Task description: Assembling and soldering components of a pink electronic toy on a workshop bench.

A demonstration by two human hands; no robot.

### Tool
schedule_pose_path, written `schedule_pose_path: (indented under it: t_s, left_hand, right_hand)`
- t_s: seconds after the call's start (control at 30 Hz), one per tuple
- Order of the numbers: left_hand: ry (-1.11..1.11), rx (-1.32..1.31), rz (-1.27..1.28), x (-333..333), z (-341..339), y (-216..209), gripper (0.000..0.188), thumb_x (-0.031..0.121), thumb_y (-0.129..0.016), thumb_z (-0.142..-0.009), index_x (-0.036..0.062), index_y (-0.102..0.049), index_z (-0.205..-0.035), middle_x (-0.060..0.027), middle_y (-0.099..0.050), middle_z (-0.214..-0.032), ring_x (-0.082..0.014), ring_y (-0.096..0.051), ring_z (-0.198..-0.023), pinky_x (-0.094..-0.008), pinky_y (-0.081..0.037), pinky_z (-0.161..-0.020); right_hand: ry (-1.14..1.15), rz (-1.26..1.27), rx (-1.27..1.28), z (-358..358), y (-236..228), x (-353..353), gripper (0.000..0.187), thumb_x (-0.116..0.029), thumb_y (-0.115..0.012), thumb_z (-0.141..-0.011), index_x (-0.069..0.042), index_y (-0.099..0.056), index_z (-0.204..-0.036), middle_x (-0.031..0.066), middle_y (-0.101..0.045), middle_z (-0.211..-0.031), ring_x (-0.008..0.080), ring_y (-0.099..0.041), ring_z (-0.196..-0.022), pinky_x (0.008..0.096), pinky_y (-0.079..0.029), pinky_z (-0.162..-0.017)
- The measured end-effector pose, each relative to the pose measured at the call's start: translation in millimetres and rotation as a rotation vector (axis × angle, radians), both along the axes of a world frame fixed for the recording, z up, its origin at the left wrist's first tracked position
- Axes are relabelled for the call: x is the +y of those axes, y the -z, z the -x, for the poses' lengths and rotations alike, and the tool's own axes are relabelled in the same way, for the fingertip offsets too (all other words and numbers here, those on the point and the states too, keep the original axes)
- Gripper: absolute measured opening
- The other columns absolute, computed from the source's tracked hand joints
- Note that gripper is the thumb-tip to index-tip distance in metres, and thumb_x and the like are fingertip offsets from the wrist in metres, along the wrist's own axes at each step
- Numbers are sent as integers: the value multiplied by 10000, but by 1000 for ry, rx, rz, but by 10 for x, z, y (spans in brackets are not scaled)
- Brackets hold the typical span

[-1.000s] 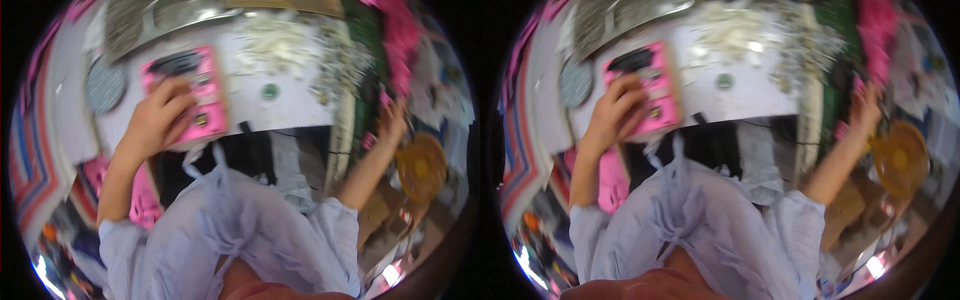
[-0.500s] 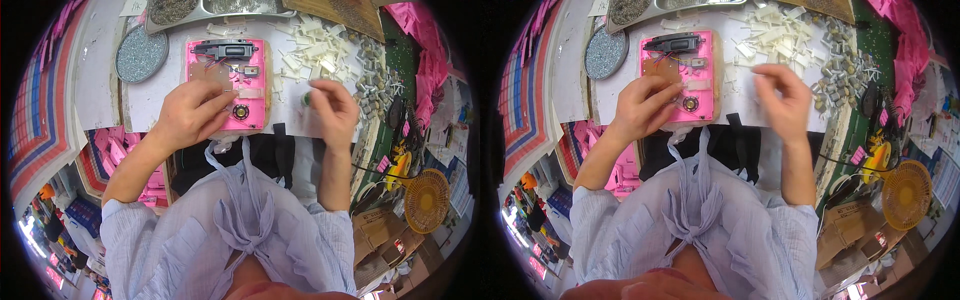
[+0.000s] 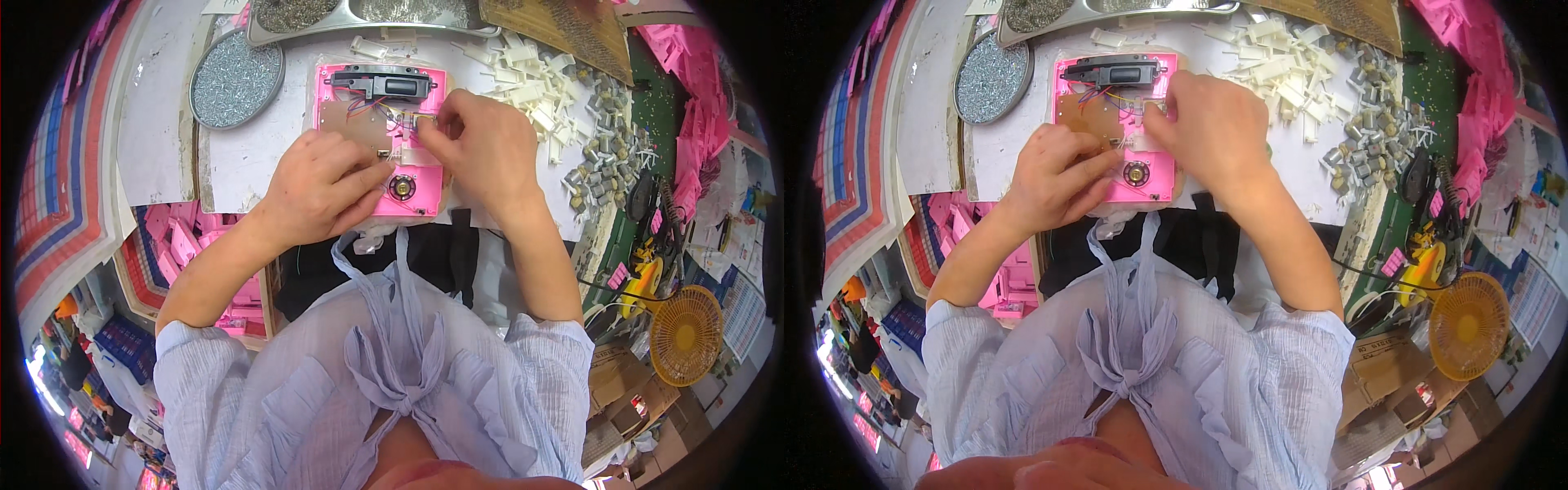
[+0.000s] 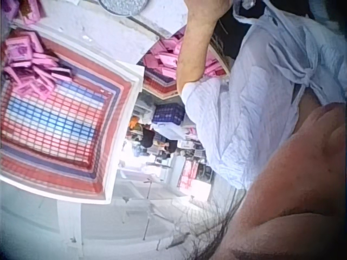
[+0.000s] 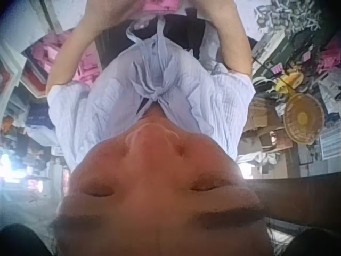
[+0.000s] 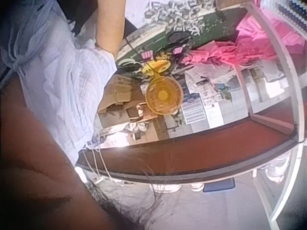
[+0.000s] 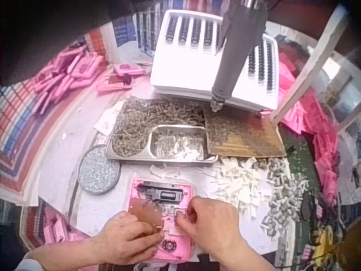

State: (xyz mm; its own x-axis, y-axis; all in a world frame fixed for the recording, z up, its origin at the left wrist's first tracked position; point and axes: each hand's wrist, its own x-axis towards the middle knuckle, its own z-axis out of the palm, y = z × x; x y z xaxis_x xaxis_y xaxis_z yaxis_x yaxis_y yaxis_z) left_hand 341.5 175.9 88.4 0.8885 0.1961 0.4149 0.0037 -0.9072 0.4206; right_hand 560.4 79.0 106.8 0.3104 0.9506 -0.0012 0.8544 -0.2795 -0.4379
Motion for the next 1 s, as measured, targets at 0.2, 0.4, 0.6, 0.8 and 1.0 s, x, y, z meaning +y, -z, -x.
schedule_pose_path:
  t_s: [0.2, 0.4, 0.6, 0.8, 1.0]
  left_hand:
    - [-106, -53, -124, 122, -411, -24, 343, 262, -775, -744, 130, -747, -1059, -5, -636, -1080, -215, -590, -1021, -425, -398, -918]
    - [-110, -12, -194, 145, -422, 48, 347, 288, -766, -734, 128, -743, -1041, 6, -635, -1095, -200, -572, -1070, -442, -360, -971]
    - [-57, -4, -161, 175, -415, 54, 345, 256, -766, -736, 91, -739, -1038, -25, -615, -1040, -227, -569, -1010, -458, -368, -960]
    - [-45, 13, -93, 187, -499, -13, 320, 200, -767, -766, 53, -733, -1048, -63, -593, -993, -259, -567, -966, -430, -423, -908]
    - [-15, 12, 96, 240, -684, -106, 208, 63, -767, -771, 46, -694, -966, -125, -582, -987, -320, -611, -914, -447, -507, -745]
  right_hand:
    - [27, -29, -24, 62, -1, -18, 255, -308, -691, -824, -59, -702, -770, 144, -700, -694, 346, -695, -643, 457, -546, -597]
    - [120, 74, 214, 8, 6, 40, 177, -234, -711, -793, -63, -710, -745, 152, -709, -723, 337, -713, -697, 453, -558, -621]
    - [-354, 66, -215, 244, -212, 153, 200, -215, -733, -795, -37, -691, -714, 158, -692, -699, 337, -727, -718, 436, -572, -641]
    - [-201, 270, 40, -213, -267, 279, 199, -227, -739, -787, -31, -732, -752, 162, -717, -742, 341, -723, -744, 460, -564, -693]
    - [-113, 158, 329, -400, -32, 33, 239, -240, -770, -818, -14, -753, -895, 148, -747, -792, 289, -734, -730, 395, -575, -712]
